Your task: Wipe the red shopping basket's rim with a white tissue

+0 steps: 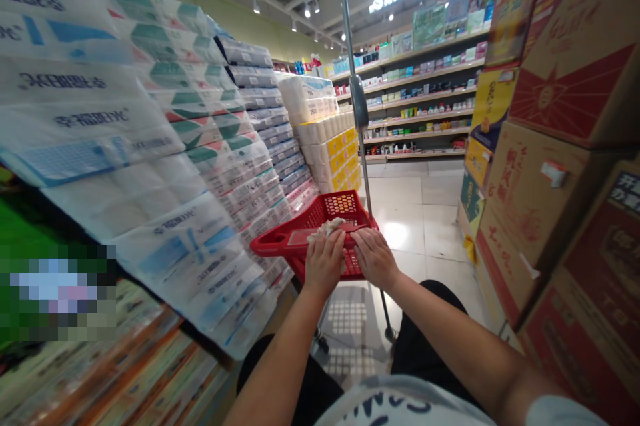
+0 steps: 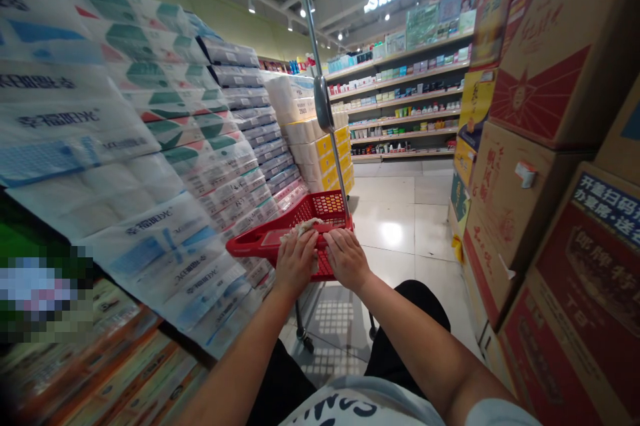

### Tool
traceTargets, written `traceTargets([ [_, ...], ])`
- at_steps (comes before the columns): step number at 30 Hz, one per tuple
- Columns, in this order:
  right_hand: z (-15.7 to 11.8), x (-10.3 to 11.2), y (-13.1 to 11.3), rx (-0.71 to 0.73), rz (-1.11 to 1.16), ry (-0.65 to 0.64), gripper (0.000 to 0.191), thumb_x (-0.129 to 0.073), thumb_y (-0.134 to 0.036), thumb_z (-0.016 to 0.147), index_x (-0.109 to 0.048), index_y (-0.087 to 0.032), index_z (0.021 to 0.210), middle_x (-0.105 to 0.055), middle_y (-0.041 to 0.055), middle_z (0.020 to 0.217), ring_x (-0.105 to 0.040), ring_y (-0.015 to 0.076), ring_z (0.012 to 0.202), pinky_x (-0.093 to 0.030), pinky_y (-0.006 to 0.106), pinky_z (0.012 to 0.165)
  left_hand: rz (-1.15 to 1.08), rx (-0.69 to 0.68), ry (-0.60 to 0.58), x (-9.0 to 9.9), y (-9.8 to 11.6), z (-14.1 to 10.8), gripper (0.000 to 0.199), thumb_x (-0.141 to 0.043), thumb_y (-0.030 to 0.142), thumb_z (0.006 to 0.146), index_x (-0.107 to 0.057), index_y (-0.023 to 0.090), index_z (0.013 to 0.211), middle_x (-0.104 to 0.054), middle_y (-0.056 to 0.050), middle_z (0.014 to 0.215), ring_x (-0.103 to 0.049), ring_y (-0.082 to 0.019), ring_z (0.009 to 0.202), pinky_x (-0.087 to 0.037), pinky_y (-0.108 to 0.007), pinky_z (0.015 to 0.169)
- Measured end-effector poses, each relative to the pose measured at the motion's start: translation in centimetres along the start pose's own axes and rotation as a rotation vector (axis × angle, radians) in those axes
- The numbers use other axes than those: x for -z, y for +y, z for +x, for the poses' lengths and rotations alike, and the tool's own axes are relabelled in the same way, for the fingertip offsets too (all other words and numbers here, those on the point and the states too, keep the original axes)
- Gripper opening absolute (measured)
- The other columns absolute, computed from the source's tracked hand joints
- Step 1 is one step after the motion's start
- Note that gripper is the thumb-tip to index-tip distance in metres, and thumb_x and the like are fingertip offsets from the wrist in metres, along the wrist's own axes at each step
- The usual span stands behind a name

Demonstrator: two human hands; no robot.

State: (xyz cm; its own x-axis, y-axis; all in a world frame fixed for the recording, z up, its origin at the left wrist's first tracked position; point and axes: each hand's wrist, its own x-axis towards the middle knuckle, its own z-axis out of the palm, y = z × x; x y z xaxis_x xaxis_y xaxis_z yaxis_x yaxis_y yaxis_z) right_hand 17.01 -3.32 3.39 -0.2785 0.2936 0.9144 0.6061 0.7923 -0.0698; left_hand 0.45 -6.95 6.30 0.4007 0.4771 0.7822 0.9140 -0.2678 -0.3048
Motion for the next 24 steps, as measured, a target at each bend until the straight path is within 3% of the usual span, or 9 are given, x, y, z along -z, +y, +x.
traceTargets([
  [7, 0.0, 0.1, 0.1, -0.017, 0.02, -0.006, 0.038, -0.042, -0.016, 0.092, -0.052, -0.015, 0.128, -0.06, 0.0125, 0.118, -0.05, 0.0248, 0.116, -0.041, 0.048, 0.103, -0.057, 0.164, -0.033, 0.1, -0.1, 0.6, 0.029, -0.045, 0.021, 0.09, -0.059, 0.021, 0.115, -0.066, -0.008, 0.112, -0.056, -0.025, 0.106, -0.038, -0.041, 0.092],
  [12, -0.1, 0.0, 0.0, -0.016, 0.012, 0.016, 0.036, -0.043, -0.015, 0.092, -0.052, -0.013, 0.127, -0.059, 0.0131, 0.118, -0.049, 0.0252, 0.117, -0.041, 0.048, 0.103, -0.043, 0.108, 0.025, 0.2, -0.1, 0.2, 0.031, -0.046, 0.021, 0.089, -0.057, 0.021, 0.118, -0.063, -0.008, 0.119, -0.048, -0.027, 0.12, -0.033, -0.043, 0.099],
  [15, -0.1, 0.1, -0.1, -0.013, 0.011, 0.008, 0.036, -0.043, -0.015, 0.092, -0.052, -0.013, 0.127, -0.059, 0.0127, 0.118, -0.049, 0.0253, 0.117, -0.041, 0.048, 0.104, -0.036, 0.11, -0.017, 0.2, -0.7, 0.2, 0.029, -0.047, 0.023, 0.089, -0.058, 0.022, 0.115, -0.063, -0.008, 0.117, -0.052, -0.027, 0.113, -0.034, -0.043, 0.097],
  [18, 0.0, 0.2, -0.1, -0.024, 0.015, 0.004, 0.037, -0.043, -0.016, 0.092, -0.052, -0.014, 0.127, -0.059, 0.0121, 0.118, -0.049, 0.0251, 0.117, -0.04, 0.048, 0.104, -0.065, 0.137, -0.058, 0.2, -1.7, 0.6, 0.027, -0.043, 0.025, 0.091, -0.058, 0.022, 0.114, -0.063, -0.008, 0.118, -0.054, -0.025, 0.11, -0.036, -0.042, 0.095],
  [24, 0.1, 0.1, -0.1, -0.025, 0.015, -0.001, 0.036, -0.043, -0.015, 0.092, -0.052, -0.014, 0.127, -0.059, 0.012, 0.119, -0.048, 0.0244, 0.117, -0.04, 0.047, 0.105, -0.007, 0.213, 0.006, 0.1, -1.7, -0.2, 0.029, -0.041, 0.027, 0.093, -0.056, 0.022, 0.117, -0.062, -0.007, 0.121, -0.046, -0.027, 0.12, -0.031, -0.044, 0.101],
])
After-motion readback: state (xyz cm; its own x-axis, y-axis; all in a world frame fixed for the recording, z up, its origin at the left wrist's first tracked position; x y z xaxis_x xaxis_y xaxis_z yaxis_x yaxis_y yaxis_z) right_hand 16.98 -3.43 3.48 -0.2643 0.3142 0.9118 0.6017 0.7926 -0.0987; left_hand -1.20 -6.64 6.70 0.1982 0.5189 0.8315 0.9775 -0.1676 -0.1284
